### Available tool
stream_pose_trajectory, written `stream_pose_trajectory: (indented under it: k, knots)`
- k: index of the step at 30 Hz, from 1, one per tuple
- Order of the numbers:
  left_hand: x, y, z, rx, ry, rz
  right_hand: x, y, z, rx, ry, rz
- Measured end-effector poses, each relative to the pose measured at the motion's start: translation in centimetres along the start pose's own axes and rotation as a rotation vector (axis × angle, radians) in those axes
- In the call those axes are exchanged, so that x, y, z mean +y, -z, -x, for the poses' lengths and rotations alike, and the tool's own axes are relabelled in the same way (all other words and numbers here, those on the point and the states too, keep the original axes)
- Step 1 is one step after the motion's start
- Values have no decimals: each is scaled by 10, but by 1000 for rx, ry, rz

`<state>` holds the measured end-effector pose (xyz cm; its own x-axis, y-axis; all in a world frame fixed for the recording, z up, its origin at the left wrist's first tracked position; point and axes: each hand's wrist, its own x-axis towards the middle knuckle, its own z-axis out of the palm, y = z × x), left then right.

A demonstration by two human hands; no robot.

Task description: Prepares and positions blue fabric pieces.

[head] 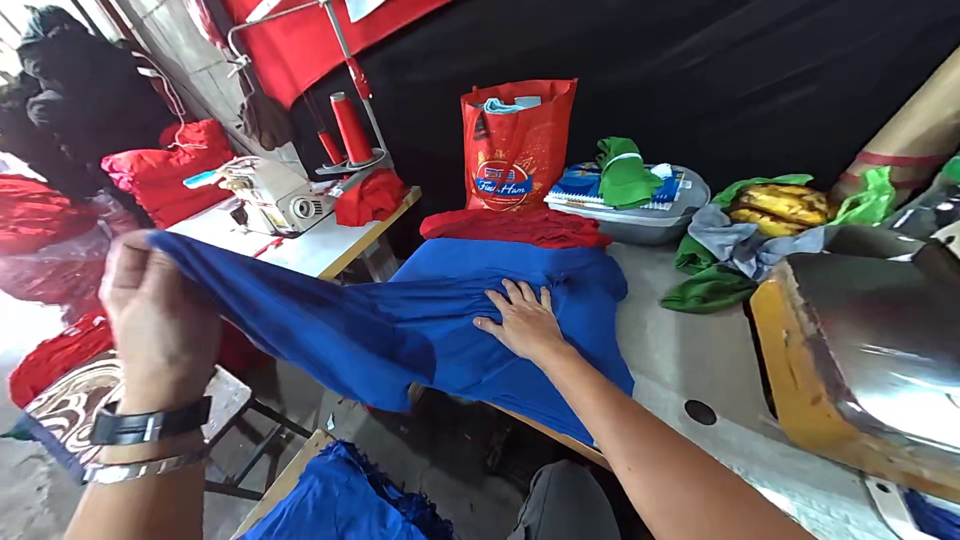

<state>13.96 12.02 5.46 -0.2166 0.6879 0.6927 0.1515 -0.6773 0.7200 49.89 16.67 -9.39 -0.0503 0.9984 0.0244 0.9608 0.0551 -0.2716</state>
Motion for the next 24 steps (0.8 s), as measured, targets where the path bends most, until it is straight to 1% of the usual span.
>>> stream_pose_trajectory:
  k: [2, 4, 5, 7, 8, 9, 10, 11, 12, 13, 14, 15, 16, 17, 18, 19, 20, 21, 22, 24]
  knots:
    - [4, 36, -14, 85, -55, -68, -1, 0, 0, -6, -7, 8]
    - [6, 78, -24, 180, -21, -228, -1, 1, 0, 2, -4, 13]
    - [6, 101, -25, 231, 13, -345, -1, 1, 2, 11, 2, 10]
    - [13, 129, -12, 429, 63, -675, -2, 2, 4, 18, 14, -6]
    - [21, 154, 3, 287, -25, -782, -2, 2, 3, 10, 13, -7]
    - [34, 158, 13, 144, -98, -864, -2, 2, 2, 6, 11, -10]
    - [49, 141, 18, 31, -116, -894, -1, 3, 1, -4, 7, -15]
    - [69, 102, 23, -69, -99, -907, -1, 4, 0, -6, 7, -14]
    - [90, 50, 31, -190, -71, -901, -1, 5, 1, 6, 19, -22]
    - [103, 6, 39, -313, -69, -873, -2, 6, 5, 47, 48, -47]
    - [106, -25, 46, -425, -84, -851, -5, 7, 11, 136, 109, -100]
    - [102, -46, 51, -524, -99, -830, -10, 9, 18, 254, 199, -182]
    - [95, -60, 55, -594, -108, -803, -17, 14, 28, 369, 294, -287]
    - [87, -71, 59, -643, -105, -762, -27, 21, 43, 444, 375, -436]
    - [79, -82, 64, -679, -104, -720, -38, 29, 64, 454, 426, -629]
    - [74, -92, 70, -708, -110, -679, -47, 40, 89, 400, 456, -835]
    - [70, -103, 78, -738, -126, -638, -55, 49, 115, 307, 477, -1020]
    - [68, -115, 87, -773, -147, -599, -58, 52, 134, 245, 493, -1142]
    - [69, -127, 95, -816, -160, -563, -57, 53, 148, 216, 491, -1199]
    - [85, -153, 112, -892, -152, -545, -45, 50, 166, 243, 429, -1171]
